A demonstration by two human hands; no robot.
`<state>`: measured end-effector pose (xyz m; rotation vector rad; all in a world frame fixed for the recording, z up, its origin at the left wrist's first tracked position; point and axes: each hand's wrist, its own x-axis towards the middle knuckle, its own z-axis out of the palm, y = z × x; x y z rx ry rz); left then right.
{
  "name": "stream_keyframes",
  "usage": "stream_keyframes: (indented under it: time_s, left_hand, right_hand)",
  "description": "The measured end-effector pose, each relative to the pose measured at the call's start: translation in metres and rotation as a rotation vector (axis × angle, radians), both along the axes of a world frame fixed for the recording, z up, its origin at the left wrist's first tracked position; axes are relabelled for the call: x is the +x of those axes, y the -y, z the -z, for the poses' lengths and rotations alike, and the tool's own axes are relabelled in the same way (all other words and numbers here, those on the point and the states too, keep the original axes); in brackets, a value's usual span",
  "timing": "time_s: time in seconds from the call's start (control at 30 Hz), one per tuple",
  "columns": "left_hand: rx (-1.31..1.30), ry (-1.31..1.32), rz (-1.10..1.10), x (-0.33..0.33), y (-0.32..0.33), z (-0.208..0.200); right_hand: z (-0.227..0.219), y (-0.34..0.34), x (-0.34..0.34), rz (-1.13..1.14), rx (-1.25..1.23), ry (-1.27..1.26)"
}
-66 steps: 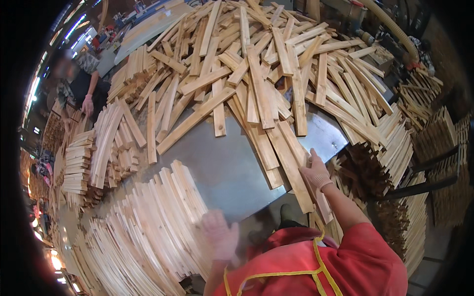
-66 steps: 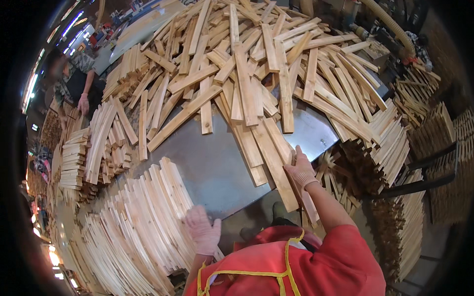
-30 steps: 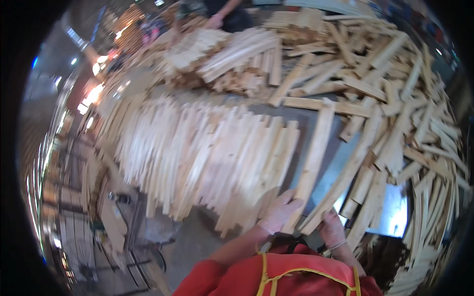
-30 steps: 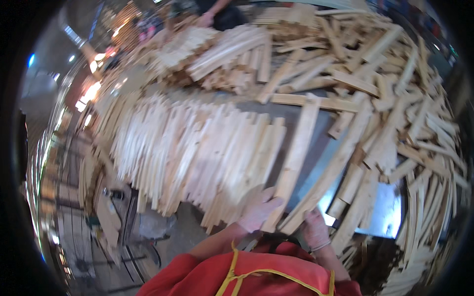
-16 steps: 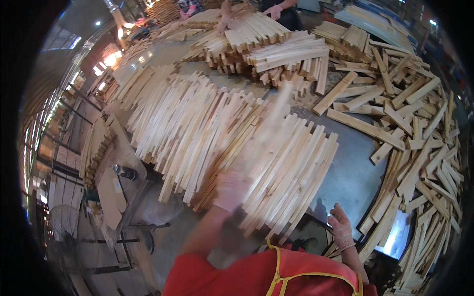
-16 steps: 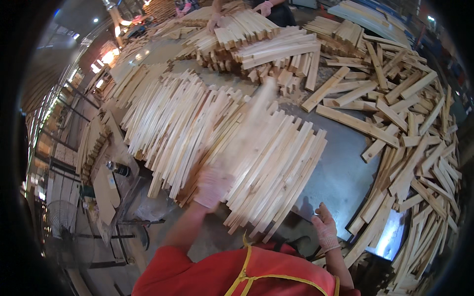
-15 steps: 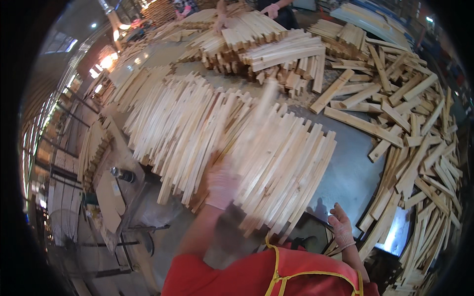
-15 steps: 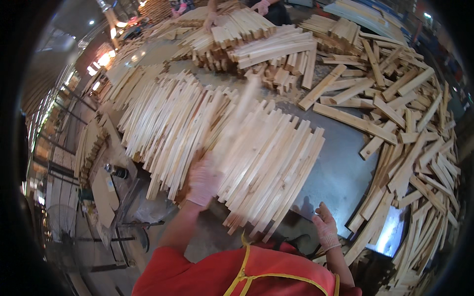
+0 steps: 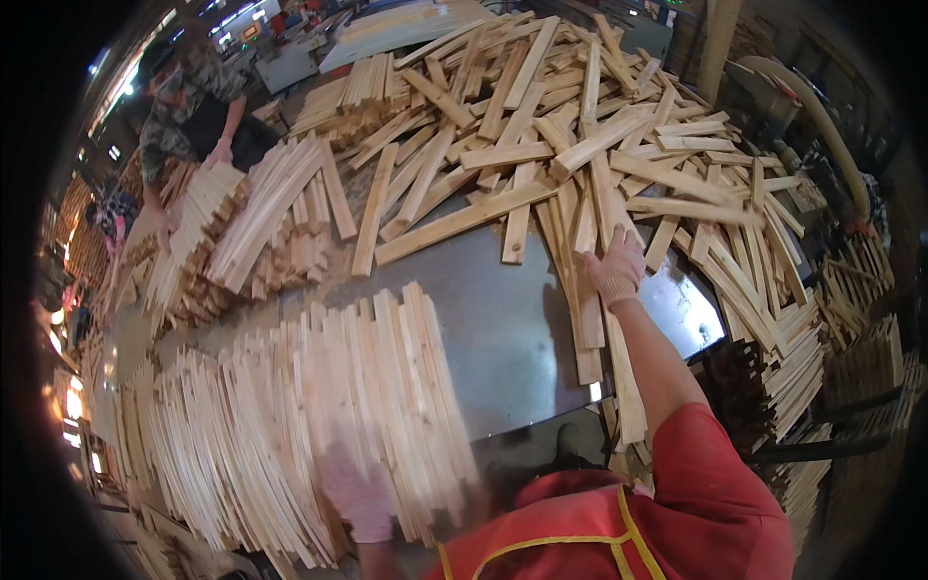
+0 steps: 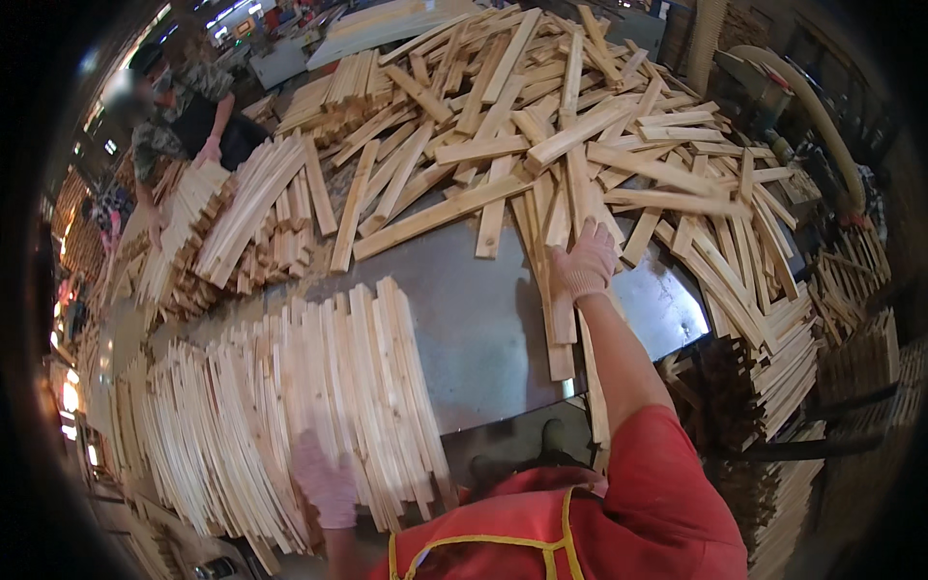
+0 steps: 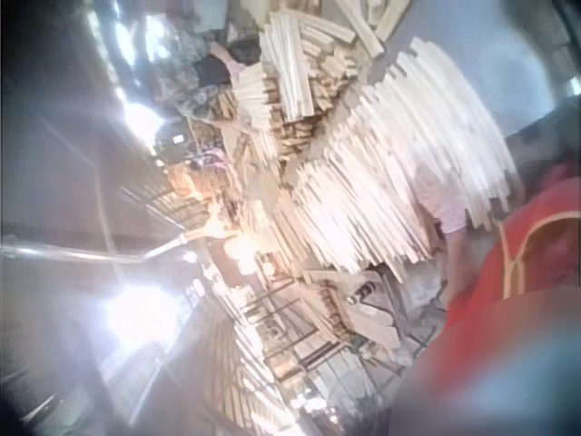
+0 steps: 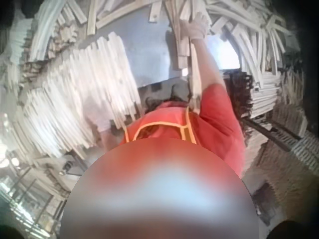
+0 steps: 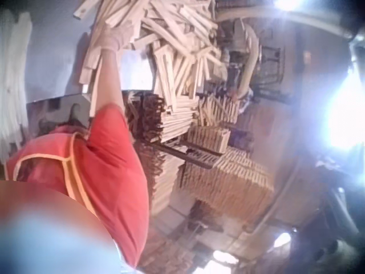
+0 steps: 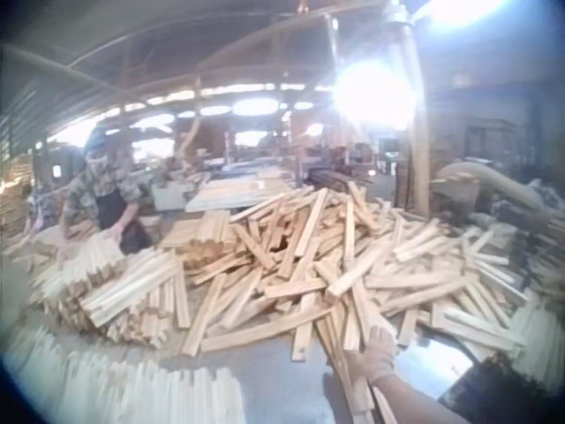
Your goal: The person gathers loose wooden planks from a large pile on a metal table and arranges them into a neat, aligned stack. They repeatedly pick up individual pieces or small bundles, align them with the growing stack, and place them down, maintaining a consistent orientation throughout the process.
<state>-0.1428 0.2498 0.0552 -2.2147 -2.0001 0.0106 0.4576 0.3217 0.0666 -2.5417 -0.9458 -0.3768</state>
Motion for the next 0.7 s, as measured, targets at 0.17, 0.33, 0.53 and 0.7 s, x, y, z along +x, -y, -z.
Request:
stream_keyframes:
  time_s: [0.17, 0.33, 0.53, 0.7]
  left_hand:
    - [-0.264, 0.281, 0.309, 0.127, 0.018, -0.024]
    - [-0.670, 0.689, 0.363, 0.228, 0.027, -0.025]
    - [-1.217, 1.716, -0.288, 0.350, 0.009, 0.021]
    - [-0.808, 1.361, -0.125, 0.333, 0.029, 0.027]
  right_hand:
    - [0.025, 0.007, 0.086, -0.029, 0.103, -0.510]
    - [-0.007, 0.087, -0.002, -0.318, 0.329, -1.416]
    - [0.024, 0.127, -0.039, -0.623, 0.247, -1.375]
    - [0.048, -0.014, 0.028, -0.184, 0.836, -1.879]
